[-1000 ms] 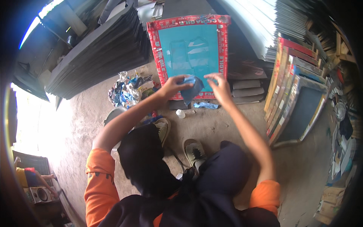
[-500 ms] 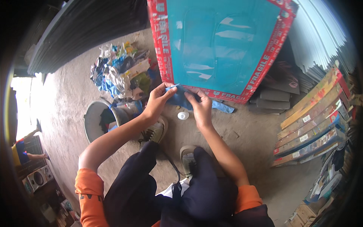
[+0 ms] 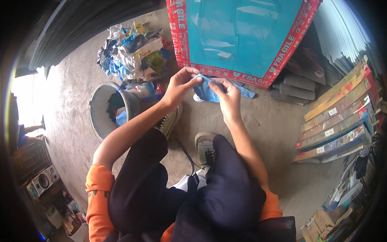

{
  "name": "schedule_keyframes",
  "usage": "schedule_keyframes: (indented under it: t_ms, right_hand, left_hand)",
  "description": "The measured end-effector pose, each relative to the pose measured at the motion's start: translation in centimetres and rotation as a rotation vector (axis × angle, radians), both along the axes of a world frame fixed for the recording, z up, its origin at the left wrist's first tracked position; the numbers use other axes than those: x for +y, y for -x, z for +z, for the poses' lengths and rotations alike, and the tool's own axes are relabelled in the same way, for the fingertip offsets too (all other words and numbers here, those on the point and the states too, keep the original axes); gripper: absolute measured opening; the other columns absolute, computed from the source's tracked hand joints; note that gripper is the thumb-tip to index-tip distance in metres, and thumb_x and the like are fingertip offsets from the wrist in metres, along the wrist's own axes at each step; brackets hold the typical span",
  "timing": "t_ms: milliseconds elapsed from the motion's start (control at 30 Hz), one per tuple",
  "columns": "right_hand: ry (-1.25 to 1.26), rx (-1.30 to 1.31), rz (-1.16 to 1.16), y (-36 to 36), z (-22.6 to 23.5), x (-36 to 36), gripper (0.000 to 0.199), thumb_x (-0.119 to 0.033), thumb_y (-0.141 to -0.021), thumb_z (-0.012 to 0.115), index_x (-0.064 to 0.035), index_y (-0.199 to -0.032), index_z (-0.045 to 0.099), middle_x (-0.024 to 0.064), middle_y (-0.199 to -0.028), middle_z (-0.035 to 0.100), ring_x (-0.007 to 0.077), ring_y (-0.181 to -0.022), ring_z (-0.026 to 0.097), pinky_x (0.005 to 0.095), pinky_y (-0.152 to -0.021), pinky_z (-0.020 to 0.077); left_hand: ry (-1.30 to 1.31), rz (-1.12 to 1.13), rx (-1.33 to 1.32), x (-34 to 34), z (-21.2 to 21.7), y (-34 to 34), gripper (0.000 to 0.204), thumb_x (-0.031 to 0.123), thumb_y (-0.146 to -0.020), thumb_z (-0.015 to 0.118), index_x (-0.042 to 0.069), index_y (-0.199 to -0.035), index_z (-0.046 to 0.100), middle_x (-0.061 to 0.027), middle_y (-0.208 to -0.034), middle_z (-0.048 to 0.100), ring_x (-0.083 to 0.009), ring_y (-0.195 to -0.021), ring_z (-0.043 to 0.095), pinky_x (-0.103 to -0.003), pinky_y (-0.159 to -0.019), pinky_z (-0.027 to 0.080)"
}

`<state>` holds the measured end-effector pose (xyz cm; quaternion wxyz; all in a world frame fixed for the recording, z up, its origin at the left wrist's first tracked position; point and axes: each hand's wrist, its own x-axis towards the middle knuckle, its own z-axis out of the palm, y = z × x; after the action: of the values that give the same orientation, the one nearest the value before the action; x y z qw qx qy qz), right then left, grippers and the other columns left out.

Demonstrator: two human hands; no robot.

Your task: The person cleans a large teal printing frame with a blue cloth and a liquid solution, wiping the surface repeatedly. They then move the frame to a rack and retrieve a green frame, which they also wipe with the cloth. The person removes green residue from the frame's edges and places it on a stack.

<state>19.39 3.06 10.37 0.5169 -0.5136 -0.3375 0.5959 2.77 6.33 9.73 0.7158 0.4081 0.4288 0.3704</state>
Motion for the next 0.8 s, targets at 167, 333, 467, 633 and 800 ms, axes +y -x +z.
schedule_keyframes:
  t_ms: [167,333,467,633,800]
  right_hand:
    - [-0.038,-0.303,-0.07,-1.3,-2.8,-0.4,0.013,-0.01,-0.081,0.067,0.0003,-0.089,0.067,-0.001,-0.078,0.062,0.0045,-0.071,0.052,0.0216,-0.064,0.042]
    - [-0.093,-0.74,-0.009,-0.2,-5.1,-1.3,0.012,-0.011,-0.081,0.066,-0.002,-0.089,0.067,0.0088,-0.076,0.063,0.0166,-0.069,0.06,0.0266,-0.064,0.0448]
    - [-0.27,-0.812,0.037,1.2,-5.9,-1.6,0.01,-0.008,-0.079,0.066,-0.0026,-0.088,0.067,0.0099,-0.087,0.065,0.0252,-0.082,0.062,0.0329,-0.071,0.0472]
    - [-0.49,-0.827,0.073,2.0,-5.3,-1.5,0.013,-0.001,-0.075,0.067,-0.0029,-0.088,0.066,0.0083,-0.088,0.065,0.0244,-0.083,0.061,0.0337,-0.072,0.0484]
    - [-0.55,-0.826,0.098,2.0,-4.1,-1.1,0.016,0.0,-0.078,0.064,-0.003,-0.093,0.065,0.0085,-0.09,0.065,0.0252,-0.086,0.06,0.0346,-0.073,0.0485]
  left_hand:
    - [-0.478,-0.127,0.365,-1.8,-4.3,1.3,0.062,0.026,-0.073,0.076,0.003,-0.12,0.043,-0.0093,-0.119,0.048,-0.022,-0.113,0.047,-0.039,-0.097,0.037]
    - [-0.769,-0.265,0.665,-3.5,-8.7,2.9,0.062,0.021,-0.067,0.076,0.002,-0.118,0.046,-0.0163,-0.114,0.05,-0.0333,-0.112,0.047,-0.039,-0.094,0.039]
    - [-0.694,-0.358,0.72,-3.0,-10.5,3.0,0.05,0.017,-0.069,0.073,0.001,-0.112,0.053,-0.0163,-0.112,0.055,-0.0344,-0.107,0.051,-0.04,-0.092,0.042]
    - [-0.679,-0.321,0.675,-2.1,-9.7,3.2,0.051,0.023,-0.075,0.069,-0.001,-0.115,0.05,-0.0199,-0.098,0.061,-0.0365,-0.094,0.058,-0.04,-0.084,0.046]
    - [-0.594,-0.475,0.789,-1.8,-6.2,2.7,0.051,0.029,-0.076,0.067,-0.002,-0.111,0.046,-0.0213,-0.089,0.062,-0.0386,-0.082,0.061,-0.041,-0.073,0.049]
